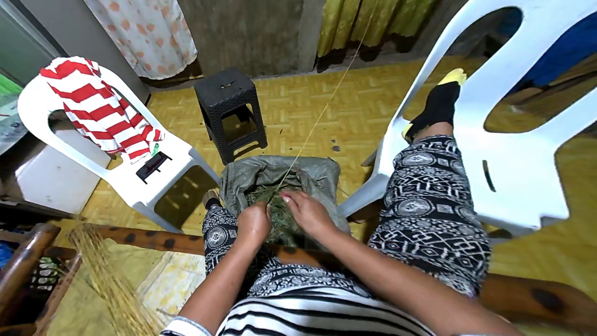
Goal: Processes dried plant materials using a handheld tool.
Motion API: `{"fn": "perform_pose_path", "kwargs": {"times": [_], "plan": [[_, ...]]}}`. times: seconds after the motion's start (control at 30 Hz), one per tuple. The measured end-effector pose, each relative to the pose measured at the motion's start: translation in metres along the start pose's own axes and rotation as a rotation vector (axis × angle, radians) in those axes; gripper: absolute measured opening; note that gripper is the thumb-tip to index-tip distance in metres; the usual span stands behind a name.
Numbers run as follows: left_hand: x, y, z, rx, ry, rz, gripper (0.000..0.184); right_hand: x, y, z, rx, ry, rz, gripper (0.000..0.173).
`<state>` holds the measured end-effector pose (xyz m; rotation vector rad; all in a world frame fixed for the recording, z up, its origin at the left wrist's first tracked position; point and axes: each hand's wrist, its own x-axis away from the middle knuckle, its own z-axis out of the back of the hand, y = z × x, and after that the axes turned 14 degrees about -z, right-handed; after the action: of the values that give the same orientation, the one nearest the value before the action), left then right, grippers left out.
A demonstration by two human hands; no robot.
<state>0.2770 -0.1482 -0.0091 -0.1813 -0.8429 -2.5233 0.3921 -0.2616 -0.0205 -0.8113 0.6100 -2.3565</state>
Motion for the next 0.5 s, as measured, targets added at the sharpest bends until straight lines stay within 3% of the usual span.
{"fn": "perform_pose_path", "kwargs": {"times": [0.5], "plan": [[0.002, -0.013, 0.003, 0.481, 0.045, 0.013, 0.032, -0.012, 0.013, -0.006, 0.248, 0.233, 0.100, 0.043]]}}
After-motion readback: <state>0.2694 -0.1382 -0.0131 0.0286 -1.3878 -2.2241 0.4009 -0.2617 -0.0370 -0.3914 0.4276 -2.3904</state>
